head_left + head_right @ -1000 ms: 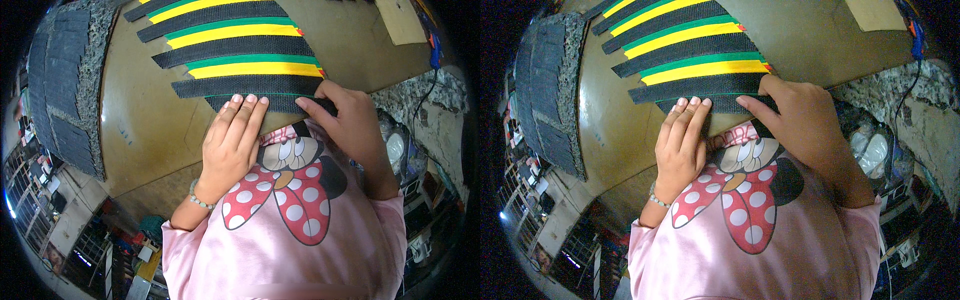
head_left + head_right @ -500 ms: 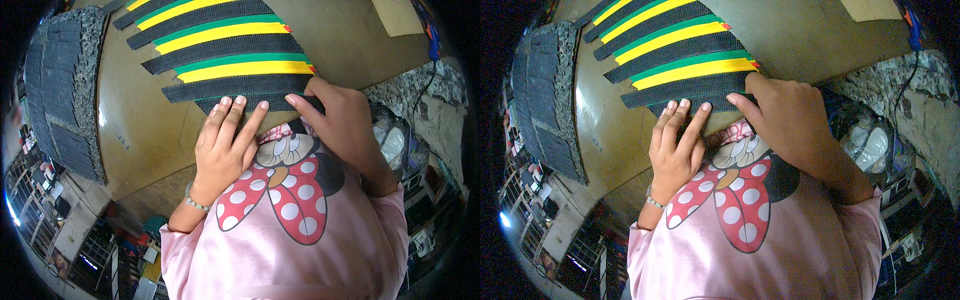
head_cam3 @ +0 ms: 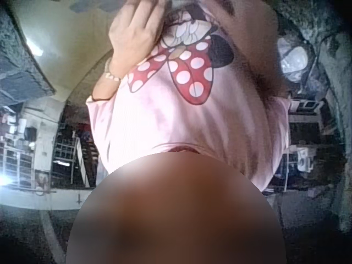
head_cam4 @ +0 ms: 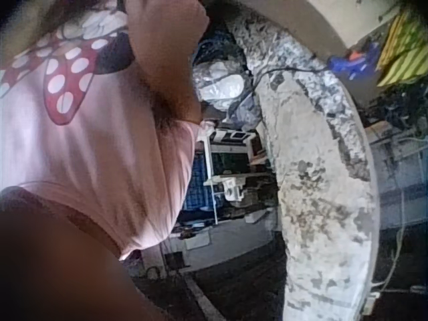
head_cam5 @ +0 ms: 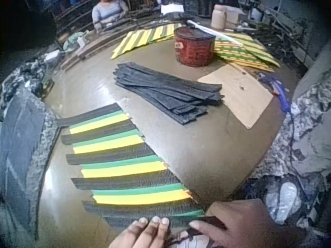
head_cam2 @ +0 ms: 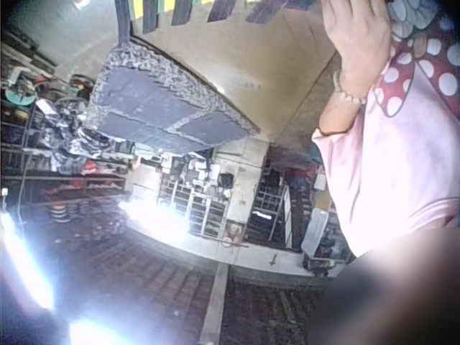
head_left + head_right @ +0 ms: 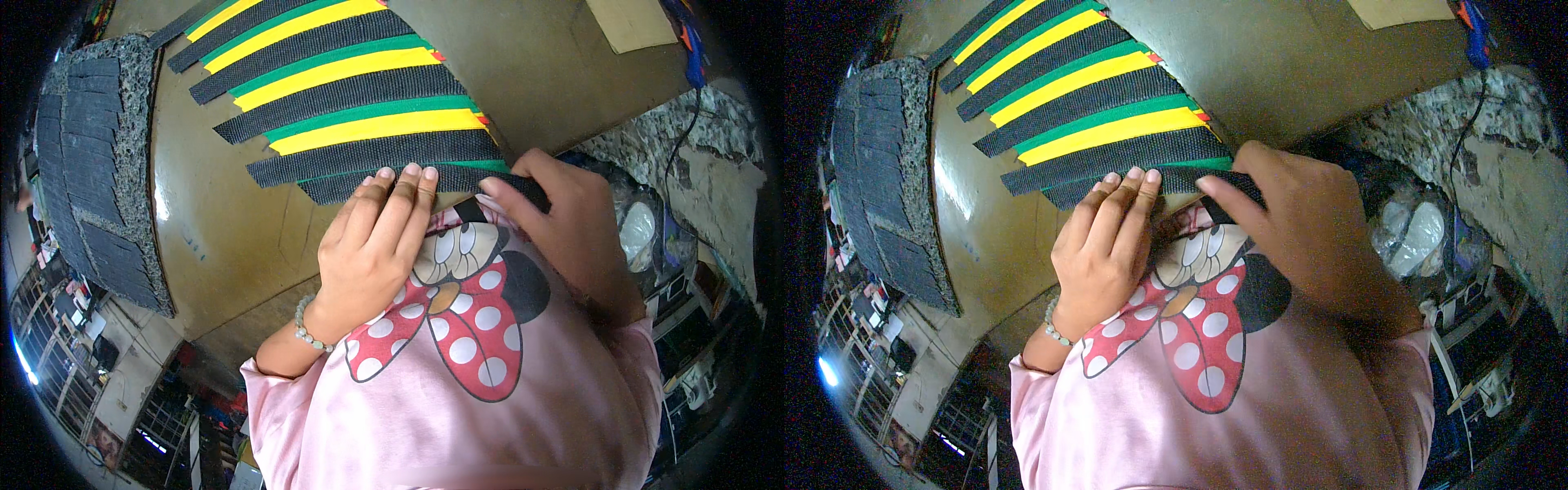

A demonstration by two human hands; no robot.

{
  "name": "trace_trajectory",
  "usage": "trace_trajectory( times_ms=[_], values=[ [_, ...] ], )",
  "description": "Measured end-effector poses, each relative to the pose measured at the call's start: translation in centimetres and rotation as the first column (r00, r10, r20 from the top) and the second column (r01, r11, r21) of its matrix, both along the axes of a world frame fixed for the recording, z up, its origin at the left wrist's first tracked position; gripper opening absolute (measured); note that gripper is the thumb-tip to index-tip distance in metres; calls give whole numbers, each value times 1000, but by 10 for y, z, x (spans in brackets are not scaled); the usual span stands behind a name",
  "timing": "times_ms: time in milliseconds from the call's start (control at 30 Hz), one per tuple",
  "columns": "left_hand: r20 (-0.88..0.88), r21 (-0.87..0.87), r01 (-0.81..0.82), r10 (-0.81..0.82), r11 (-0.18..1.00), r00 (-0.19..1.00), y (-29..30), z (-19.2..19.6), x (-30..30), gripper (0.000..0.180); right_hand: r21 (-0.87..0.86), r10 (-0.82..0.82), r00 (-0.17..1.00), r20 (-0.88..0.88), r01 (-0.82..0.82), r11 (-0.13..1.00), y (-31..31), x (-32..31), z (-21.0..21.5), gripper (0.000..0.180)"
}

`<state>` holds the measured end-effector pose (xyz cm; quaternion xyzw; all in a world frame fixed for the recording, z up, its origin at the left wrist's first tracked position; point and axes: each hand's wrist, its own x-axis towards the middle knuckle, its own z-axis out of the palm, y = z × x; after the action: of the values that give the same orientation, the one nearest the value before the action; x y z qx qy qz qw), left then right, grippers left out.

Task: The person aligns and presses black fabric strips onto a stack of green and yellow striped fabric pieces on a work table. They repeatedly pick up black strips, position them along the edges, and smooth them down by hand. The person flips the stack to show the patterned side and continues attaching strips.

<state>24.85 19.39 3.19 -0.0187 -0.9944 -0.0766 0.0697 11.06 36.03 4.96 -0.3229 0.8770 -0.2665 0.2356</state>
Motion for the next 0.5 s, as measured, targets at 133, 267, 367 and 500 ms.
trace_trajectory(
  times_ms=[133,267,367,500],
  values=[
    [-9,-40,-14,14,999,1000,3,-1,-2,45,-64,-19,1000,11,20,998,7,-6,-12,32],
    [9,-70,-16,16,997,1000,6,1,-2,42,-66,-14,1000,24,15,998,9,-6,-17,33],
    [17,-68,-9,10,998,1000,5,1,-2,42,-52,-12,999,30,14,999,8,-6,-16,34],
    [34,-65,0,2,998,999,5,1,-1,42,-39,-12,1000,-29,11,999,7,-5,-15,34]
  ],
)
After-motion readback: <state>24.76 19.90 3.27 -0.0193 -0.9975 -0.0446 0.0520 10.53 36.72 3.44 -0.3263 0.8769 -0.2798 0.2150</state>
